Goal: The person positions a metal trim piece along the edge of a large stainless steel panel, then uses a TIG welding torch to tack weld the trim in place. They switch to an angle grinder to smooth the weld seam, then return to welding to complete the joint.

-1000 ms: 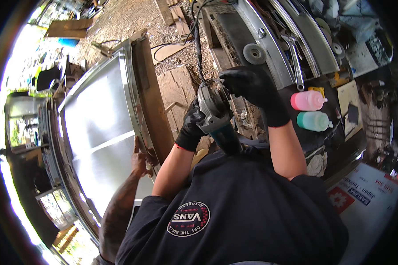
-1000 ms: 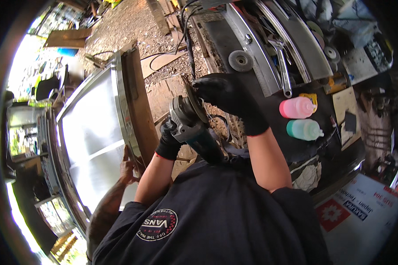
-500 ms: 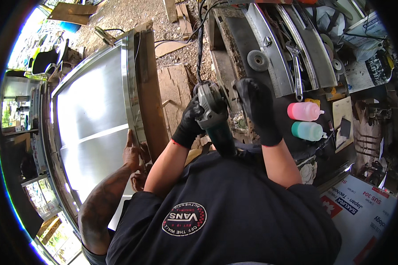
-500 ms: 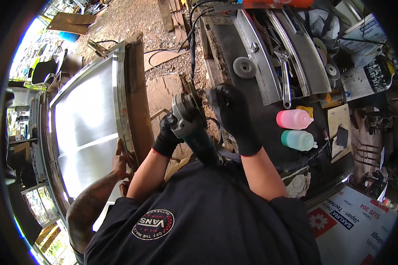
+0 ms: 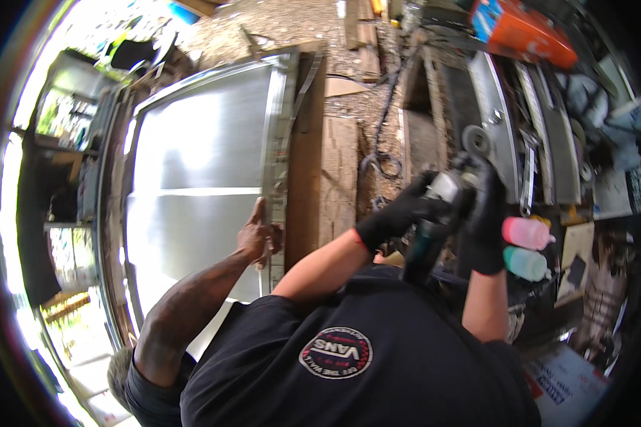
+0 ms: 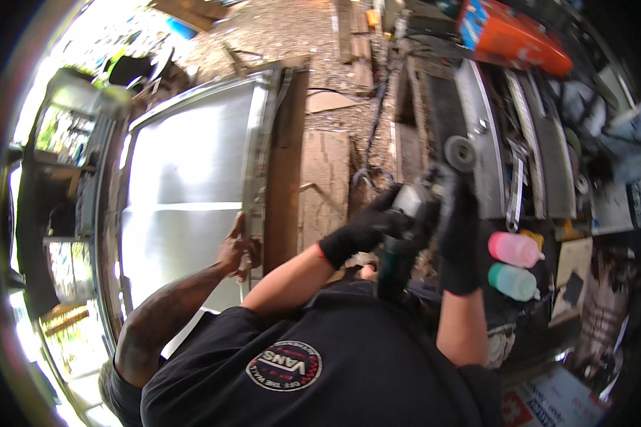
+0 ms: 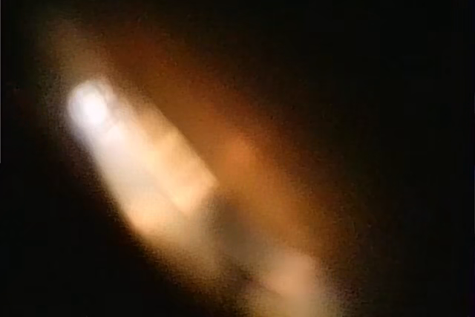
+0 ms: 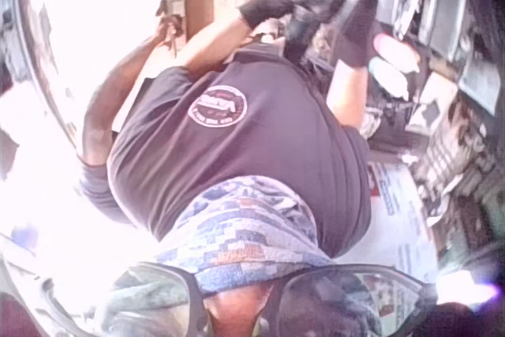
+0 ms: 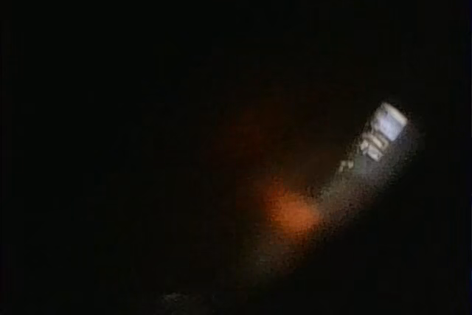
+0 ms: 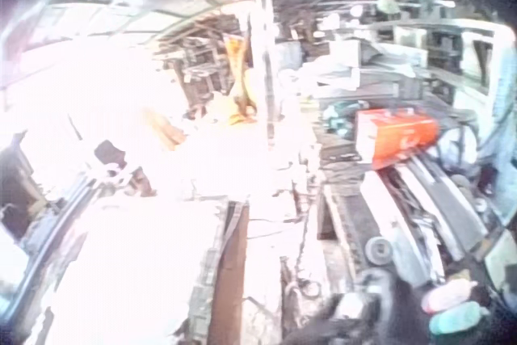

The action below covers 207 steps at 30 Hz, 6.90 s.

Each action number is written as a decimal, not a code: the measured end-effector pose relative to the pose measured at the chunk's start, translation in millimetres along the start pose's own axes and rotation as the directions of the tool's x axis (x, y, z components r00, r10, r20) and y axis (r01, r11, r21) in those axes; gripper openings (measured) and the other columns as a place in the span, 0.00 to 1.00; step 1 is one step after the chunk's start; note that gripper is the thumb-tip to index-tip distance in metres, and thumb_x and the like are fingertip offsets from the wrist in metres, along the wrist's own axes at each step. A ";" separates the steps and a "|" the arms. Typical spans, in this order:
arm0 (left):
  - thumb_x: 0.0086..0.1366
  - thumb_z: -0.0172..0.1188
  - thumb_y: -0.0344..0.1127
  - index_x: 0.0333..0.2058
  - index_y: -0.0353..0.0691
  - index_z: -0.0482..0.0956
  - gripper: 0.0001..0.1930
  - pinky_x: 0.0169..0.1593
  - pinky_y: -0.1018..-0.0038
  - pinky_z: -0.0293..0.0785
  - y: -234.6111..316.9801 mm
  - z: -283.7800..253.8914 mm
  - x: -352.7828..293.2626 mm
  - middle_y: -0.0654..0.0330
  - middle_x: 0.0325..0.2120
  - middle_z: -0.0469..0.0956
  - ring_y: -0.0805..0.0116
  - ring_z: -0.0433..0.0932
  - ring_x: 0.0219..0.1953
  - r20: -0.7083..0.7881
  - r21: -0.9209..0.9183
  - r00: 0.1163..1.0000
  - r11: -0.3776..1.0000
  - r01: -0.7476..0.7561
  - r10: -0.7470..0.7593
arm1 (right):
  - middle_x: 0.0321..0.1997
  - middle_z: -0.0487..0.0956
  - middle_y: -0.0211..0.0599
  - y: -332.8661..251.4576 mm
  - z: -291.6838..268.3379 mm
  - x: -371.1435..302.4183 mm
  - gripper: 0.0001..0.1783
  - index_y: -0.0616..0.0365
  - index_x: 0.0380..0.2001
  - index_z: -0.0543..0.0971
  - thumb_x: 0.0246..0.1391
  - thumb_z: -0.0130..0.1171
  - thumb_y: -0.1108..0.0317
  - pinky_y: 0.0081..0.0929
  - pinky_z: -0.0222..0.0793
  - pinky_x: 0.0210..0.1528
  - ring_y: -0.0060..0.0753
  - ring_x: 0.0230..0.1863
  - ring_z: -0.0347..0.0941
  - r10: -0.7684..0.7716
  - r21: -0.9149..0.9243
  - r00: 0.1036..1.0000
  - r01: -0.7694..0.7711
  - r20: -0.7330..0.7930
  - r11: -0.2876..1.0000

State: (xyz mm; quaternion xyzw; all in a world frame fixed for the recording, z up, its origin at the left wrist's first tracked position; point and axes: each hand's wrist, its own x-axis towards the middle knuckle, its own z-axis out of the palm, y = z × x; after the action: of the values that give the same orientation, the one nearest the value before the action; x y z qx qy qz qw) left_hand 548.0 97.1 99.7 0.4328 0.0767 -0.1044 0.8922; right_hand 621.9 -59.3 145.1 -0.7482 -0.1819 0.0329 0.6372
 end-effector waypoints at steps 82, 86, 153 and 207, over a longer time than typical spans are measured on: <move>0.62 0.72 0.43 0.43 0.36 0.82 0.18 0.42 0.69 0.80 15.1 68.8 5.0 0.59 0.35 0.85 0.70 0.83 0.38 0.137 0.245 0.939 0.907 -0.342 0.317 | 0.54 0.82 0.51 -137.5 -57.1 -90.9 0.15 0.65 0.51 0.83 0.63 0.59 0.72 0.46 0.73 0.60 0.56 0.56 0.78 -0.499 -0.858 0.842 0.400 0.205 0.323; 0.54 0.76 0.44 0.44 0.39 0.83 0.23 0.41 0.64 0.79 53.8 22.7 -27.5 0.54 0.34 0.86 0.60 0.85 0.35 0.190 0.686 0.922 0.626 -0.371 0.338 | 0.57 0.80 0.52 -193.9 -40.2 -38.0 0.21 0.65 0.59 0.78 0.66 0.52 0.69 0.53 0.65 0.66 0.58 0.63 0.73 -0.470 -0.822 0.704 0.563 0.532 -0.086; 0.71 0.62 0.27 0.47 0.33 0.81 0.08 0.48 0.68 0.82 -68.3 65.0 18.1 0.59 0.37 0.84 0.67 0.84 0.39 -0.054 0.181 0.998 0.983 -0.005 0.015 | 0.43 0.84 0.44 0.1 -220.8 -181.7 0.18 0.59 0.46 0.83 0.54 0.71 0.63 0.39 0.76 0.48 0.43 0.46 0.83 0.079 -0.591 0.899 -0.347 -0.431 0.729; 0.59 0.57 0.26 0.59 0.45 0.75 0.26 0.58 0.55 0.75 -25.6 96.5 154.2 0.53 0.51 0.78 0.51 0.77 0.54 0.568 0.102 0.236 -0.217 -0.971 -0.788 | 0.42 0.84 0.42 16.8 -138.5 -224.2 0.10 0.64 0.43 0.83 0.57 0.65 0.79 0.28 0.77 0.46 0.35 0.43 0.82 0.087 -0.264 0.756 -0.330 -0.648 0.906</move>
State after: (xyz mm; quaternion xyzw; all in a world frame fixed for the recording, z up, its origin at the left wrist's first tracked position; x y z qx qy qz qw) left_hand 695.1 -12.9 104.6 0.7241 -0.6699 -0.1532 -0.0594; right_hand 455.8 -262.2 113.7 -0.8363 0.1220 -0.1780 0.5040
